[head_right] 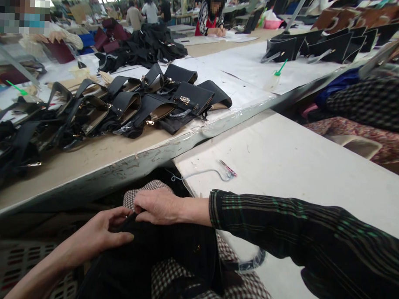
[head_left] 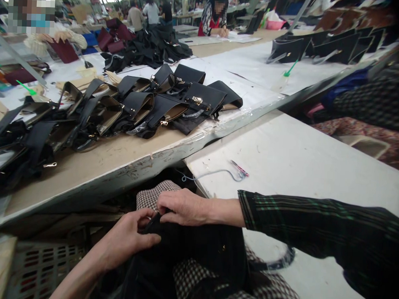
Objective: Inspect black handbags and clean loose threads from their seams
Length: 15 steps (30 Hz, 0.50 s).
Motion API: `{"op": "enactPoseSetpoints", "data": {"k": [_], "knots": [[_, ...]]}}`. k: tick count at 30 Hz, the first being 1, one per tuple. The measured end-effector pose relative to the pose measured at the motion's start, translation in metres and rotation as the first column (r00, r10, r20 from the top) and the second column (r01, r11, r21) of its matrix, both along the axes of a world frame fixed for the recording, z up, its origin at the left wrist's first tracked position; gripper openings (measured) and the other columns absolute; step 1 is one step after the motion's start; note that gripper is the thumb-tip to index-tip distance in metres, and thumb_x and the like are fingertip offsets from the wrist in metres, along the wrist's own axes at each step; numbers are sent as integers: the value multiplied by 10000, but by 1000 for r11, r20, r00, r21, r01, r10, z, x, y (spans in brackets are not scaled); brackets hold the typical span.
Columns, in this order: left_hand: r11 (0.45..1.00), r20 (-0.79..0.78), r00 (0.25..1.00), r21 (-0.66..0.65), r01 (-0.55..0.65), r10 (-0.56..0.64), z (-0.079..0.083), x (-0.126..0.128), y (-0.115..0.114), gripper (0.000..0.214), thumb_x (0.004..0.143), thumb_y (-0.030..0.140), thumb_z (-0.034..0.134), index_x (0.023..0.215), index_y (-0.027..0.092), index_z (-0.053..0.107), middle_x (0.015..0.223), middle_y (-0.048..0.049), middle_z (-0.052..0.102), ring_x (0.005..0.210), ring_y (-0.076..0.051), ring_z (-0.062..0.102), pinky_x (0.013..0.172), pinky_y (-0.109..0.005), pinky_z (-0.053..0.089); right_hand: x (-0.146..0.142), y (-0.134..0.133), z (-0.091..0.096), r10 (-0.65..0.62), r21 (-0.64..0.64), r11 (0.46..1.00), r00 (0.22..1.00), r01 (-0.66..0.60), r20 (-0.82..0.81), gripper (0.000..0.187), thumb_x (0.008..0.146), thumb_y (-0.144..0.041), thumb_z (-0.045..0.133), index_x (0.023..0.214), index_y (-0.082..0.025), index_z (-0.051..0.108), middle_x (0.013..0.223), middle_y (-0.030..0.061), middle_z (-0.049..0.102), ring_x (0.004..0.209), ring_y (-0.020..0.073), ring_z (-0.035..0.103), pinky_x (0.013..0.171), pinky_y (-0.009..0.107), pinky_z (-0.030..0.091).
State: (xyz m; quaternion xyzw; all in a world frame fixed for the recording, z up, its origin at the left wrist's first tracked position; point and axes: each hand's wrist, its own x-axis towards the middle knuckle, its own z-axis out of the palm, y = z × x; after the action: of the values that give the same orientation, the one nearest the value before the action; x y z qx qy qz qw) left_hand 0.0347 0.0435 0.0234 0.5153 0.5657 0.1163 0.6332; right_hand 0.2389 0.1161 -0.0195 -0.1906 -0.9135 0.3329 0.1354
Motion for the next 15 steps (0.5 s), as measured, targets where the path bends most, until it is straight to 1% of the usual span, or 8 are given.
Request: {"op": "enactPoseSetpoints", "data": {"k": [3,6,8,10,13,15], "knots": [[1000,-7,1000,31,-1,1,1,-1,-2,504,722,227,709,1213,148,628,1037,-73,744,1006,-282,663,875,-353,513,-2,-2,0,33,13,999,999,-33,-21,130,877,-281,617,951,-177,589,1005,40,613,904,168,573,769,269,454],[999,93,995,-48,-20,25,4,-2,-6,493,754,204,687,1237,150,607,1103,-83,728,1017,-273,664,873,-350,517,-4,-4,-1,38,-1,999,998,-38,-40,133,892,-292,601,974,-187,605,1020,39,617,918,167,577,783,269,457],[994,151,987,-101,-36,51,6,-4,-11,514,764,186,681,1269,159,586,1134,-81,718,1013,-264,665,871,-346,517,-6,-4,-2,34,-29,999,998,-36,-51,127,891,-301,606,955,-192,619,999,32,622,911,162,579,782,264,455],[991,179,981,-123,-54,76,7,-5,-16,524,769,172,685,1282,168,577,1150,-72,712,1027,-258,657,879,-340,511,-9,-4,-3,37,-65,997,997,-41,-62,116,887,-301,616,927,-193,632,970,28,628,905,159,581,779,259,451],[988,191,977,-143,-63,90,7,-7,-22,476,813,187,656,1283,181,580,1126,-55,717,1009,-248,656,874,-338,507,-12,-3,-2,46,-116,992,995,-56,-85,92,878,-273,630,905,-185,641,946,26,635,895,154,583,779,252,448],[990,180,981,-133,-47,71,6,-6,-23,434,838,192,626,1271,180,593,1073,-45,727,959,-237,659,851,-335,509,-13,-3,-1,57,-150,986,993,-72,-102,65,875,-239,629,895,-178,640,934,22,640,884,148,583,780,246,447]]}}
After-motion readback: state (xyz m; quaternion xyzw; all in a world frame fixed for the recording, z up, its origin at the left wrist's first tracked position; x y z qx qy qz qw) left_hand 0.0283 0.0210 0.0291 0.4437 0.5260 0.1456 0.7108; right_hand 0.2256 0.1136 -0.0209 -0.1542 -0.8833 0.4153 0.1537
